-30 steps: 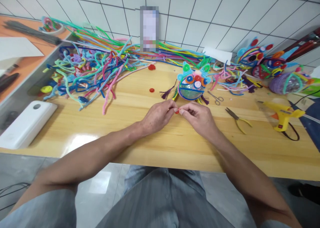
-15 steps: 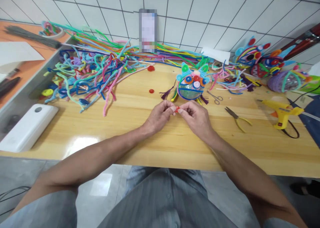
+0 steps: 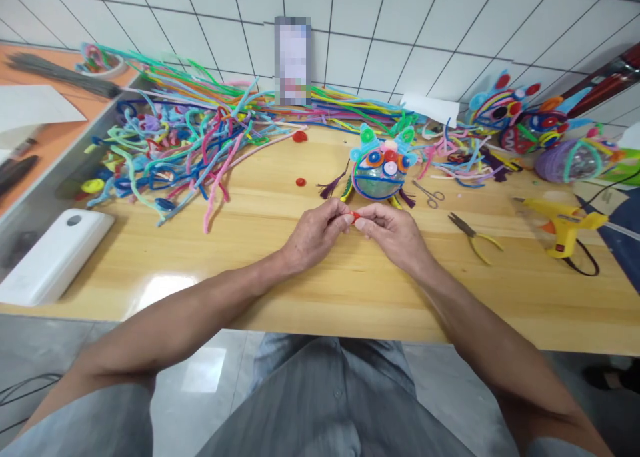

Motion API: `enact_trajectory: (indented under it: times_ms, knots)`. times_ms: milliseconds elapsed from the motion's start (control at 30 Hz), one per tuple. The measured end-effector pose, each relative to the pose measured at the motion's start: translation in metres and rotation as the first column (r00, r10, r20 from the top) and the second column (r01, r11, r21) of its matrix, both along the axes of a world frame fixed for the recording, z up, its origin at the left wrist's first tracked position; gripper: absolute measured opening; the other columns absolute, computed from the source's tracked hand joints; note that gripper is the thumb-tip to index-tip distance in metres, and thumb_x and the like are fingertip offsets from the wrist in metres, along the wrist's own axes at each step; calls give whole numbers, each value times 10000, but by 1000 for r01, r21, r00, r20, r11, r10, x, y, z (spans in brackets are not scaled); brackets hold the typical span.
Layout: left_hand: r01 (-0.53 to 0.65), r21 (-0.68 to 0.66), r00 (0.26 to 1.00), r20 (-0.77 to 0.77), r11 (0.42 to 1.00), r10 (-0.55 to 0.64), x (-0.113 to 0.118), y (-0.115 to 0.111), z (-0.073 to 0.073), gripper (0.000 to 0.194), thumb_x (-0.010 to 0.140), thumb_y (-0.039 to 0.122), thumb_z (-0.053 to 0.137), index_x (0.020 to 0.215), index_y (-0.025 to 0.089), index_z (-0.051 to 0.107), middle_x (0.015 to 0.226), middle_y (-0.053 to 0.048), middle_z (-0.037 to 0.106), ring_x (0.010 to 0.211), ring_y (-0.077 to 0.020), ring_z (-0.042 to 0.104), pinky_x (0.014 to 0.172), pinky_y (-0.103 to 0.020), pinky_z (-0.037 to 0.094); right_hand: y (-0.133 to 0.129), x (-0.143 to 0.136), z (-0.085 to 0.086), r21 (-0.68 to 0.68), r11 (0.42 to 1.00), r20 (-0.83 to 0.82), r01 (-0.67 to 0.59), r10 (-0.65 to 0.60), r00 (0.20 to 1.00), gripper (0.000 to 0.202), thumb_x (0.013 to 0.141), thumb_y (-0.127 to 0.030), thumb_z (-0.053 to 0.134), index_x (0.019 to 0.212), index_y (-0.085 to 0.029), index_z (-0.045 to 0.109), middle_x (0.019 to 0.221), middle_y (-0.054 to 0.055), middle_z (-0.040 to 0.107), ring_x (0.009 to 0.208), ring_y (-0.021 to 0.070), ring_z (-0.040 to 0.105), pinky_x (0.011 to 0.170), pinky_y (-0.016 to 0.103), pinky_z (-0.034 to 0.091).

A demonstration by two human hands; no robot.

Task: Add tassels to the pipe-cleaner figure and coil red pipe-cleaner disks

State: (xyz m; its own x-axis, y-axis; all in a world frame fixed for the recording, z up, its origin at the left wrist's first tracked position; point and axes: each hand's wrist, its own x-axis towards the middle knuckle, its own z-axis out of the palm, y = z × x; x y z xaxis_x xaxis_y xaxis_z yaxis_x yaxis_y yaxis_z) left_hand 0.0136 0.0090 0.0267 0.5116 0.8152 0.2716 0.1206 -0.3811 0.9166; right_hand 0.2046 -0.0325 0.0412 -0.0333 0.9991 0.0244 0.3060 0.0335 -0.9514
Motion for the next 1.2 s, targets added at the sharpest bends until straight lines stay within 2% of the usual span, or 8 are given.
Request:
enact_trajectory:
  times_ms: [133, 200, 400, 500, 733, 867, 1000, 1200]
  knots:
    - [63, -141, 991, 123, 988, -46, 2, 0, -2, 303, 1027, 461, 584, 894, 188, 582, 778, -6, 656, 663, -119, 532, 665, -256, 442, -1, -1, 1, 27, 1000, -3, 16, -16, 1000, 210, 839, -406, 745, 834, -200, 707, 756, 15, 740, 627, 134, 595, 590, 274, 463]
    - [107, -126, 991, 91, 986, -96, 1, 4, -2, 297, 1033, 453, 573, 904, 186, 589, 784, -8, 654, 654, -118, 523, 648, -253, 437, -1, 0, 3, 31, 1000, 53, 4, -6, 999, 212, 851, -401, 730, 785, -205, 686, 687, -5, 692, 595, 126, 565, 566, 264, 431]
    - [134, 275, 978, -193, 952, -81, -8, 16, 2, 140, 1033, 301, 567, 1026, 198, 661, 970, -51, 719, 851, -168, 636, 788, -288, 482, -3, 6, 10, 105, 993, 275, -46, 16, 961, 190, 894, -334, 700, 757, -206, 673, 638, -27, 624, 585, 119, 510, 555, 264, 363]
    - [164, 336, 973, -212, 927, -95, -8, 15, 3, 153, 1039, 250, 530, 965, 198, 654, 946, -59, 698, 891, -183, 639, 820, -301, 481, -3, 4, 7, 127, 990, 309, -65, 23, 951, 182, 891, -300, 707, 739, -211, 659, 653, -26, 632, 606, 124, 515, 577, 270, 377]
    - [-27, -17, 999, -22, 999, 27, -2, 9, 8, 156, 994, 295, 563, 874, 195, 570, 791, 4, 578, 721, -146, 501, 697, -274, 419, -2, -5, -4, 200, 970, -20, 136, -135, 991, 182, 862, -329, 760, 994, -236, 676, 931, 15, 751, 798, 162, 690, 745, 311, 565]
    - [1, -194, 995, 99, 981, 19, -1, 7, 10, 182, 975, 340, 585, 876, 189, 560, 793, 9, 533, 731, -142, 466, 700, -273, 404, -6, -9, -3, 358, 925, 81, 126, -165, 983, 217, 921, -298, 732, 1128, -252, 688, 1058, 39, 773, 890, 184, 723, 809, 346, 600]
    - [21, -248, 991, 135, 969, 13, 0, 5, 9, 219, 952, 374, 616, 851, 187, 561, 787, 12, 530, 741, -138, 458, 704, -272, 394, -6, -10, -4, 535, 845, 245, 4, -160, 956, 168, 967, -275, 707, 1131, -257, 732, 1063, 52, 781, 889, 197, 720, 793, 363, 615]
    - [35, -303, 978, 205, 952, 29, 1, 3, 7, 260, 922, 419, 671, 847, 180, 600, 757, 20, 545, 723, -126, 464, 694, -266, 398, -4, -11, -4, 608, 793, 277, -13, -197, 940, 115, 982, -213, 692, 1052, -258, 771, 978, 43, 782, 834, 183, 721, 745, 339, 618]
